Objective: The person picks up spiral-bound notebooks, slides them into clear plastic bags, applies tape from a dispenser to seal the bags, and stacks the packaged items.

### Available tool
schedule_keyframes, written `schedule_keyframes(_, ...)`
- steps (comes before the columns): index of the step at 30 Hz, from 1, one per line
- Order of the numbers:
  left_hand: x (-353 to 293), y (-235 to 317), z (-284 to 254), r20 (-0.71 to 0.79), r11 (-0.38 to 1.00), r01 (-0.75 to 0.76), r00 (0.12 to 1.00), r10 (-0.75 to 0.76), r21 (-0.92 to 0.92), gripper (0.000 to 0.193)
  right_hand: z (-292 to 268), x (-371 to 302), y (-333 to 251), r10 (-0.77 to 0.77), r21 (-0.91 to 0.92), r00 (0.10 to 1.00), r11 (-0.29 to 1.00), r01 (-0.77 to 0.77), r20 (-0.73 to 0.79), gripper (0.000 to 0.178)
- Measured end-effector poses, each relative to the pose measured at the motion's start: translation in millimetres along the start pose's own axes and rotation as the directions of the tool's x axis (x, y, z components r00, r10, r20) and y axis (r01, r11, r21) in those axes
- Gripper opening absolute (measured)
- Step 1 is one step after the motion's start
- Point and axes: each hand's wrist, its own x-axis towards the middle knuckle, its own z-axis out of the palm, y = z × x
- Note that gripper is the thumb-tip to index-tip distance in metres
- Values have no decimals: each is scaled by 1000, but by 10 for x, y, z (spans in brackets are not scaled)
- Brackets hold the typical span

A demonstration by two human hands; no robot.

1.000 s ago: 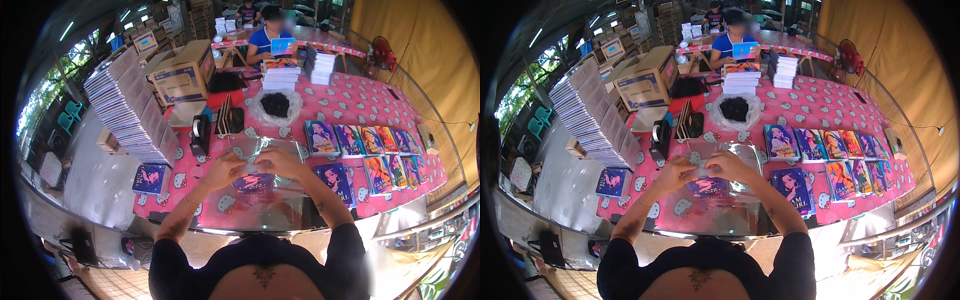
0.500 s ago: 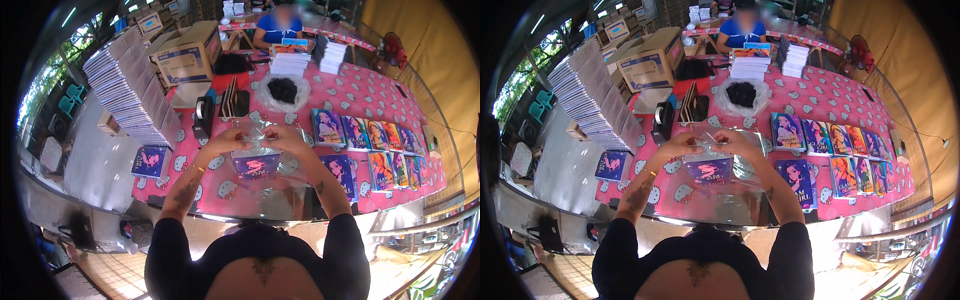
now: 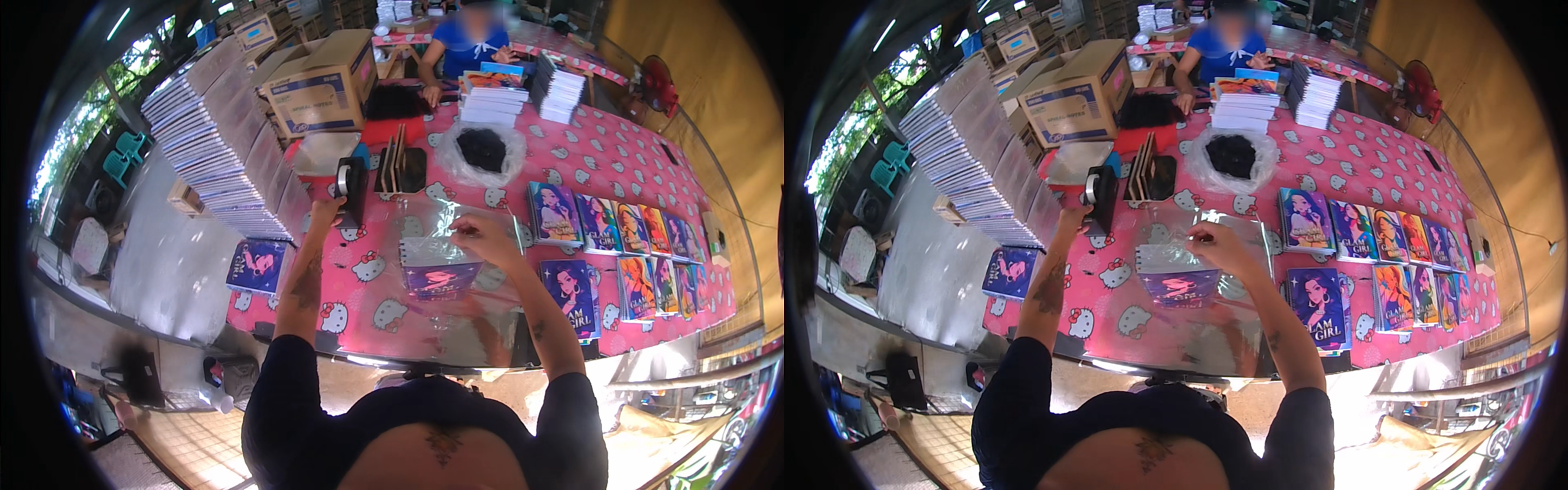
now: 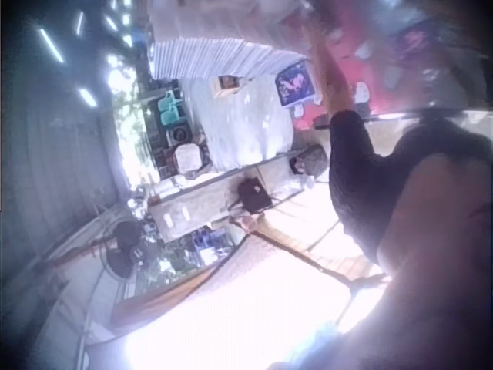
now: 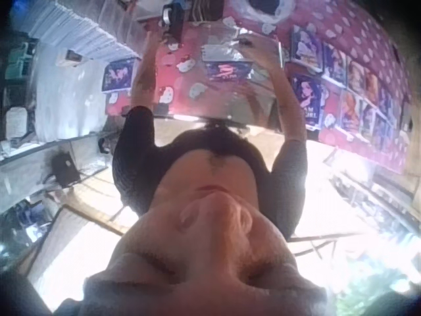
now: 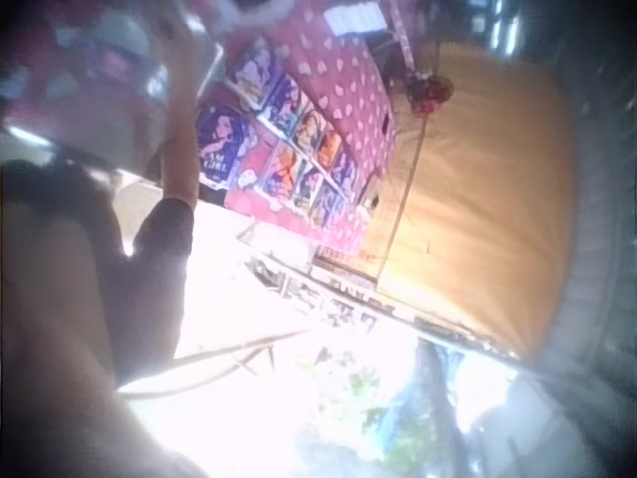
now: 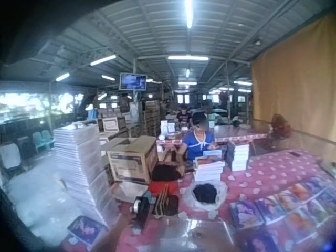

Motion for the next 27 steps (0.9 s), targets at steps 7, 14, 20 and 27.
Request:
schedule_keyframes(7,45,-900,-172,-24,794,-290,944,329,-534,20,37,5,-141,31,68,999,997,-33,44,32)
schedule_keyframes(14,-509,170,-158,136,349,-369,830,541,862,19,-59,-40,41,25,12,1000,1000,-25,-11,33)
schedule_keyframes(20,-1704,1867,788,953,138,-990,62,296,21,22,-54,-52,-28,29,96,999,995,-32,29,34)
schedule_keyframes(27,-649,392,1328,997,940,-339,-52,-51,30,28,54,65,-142,-2,-8,1000,1000,2,11,41)
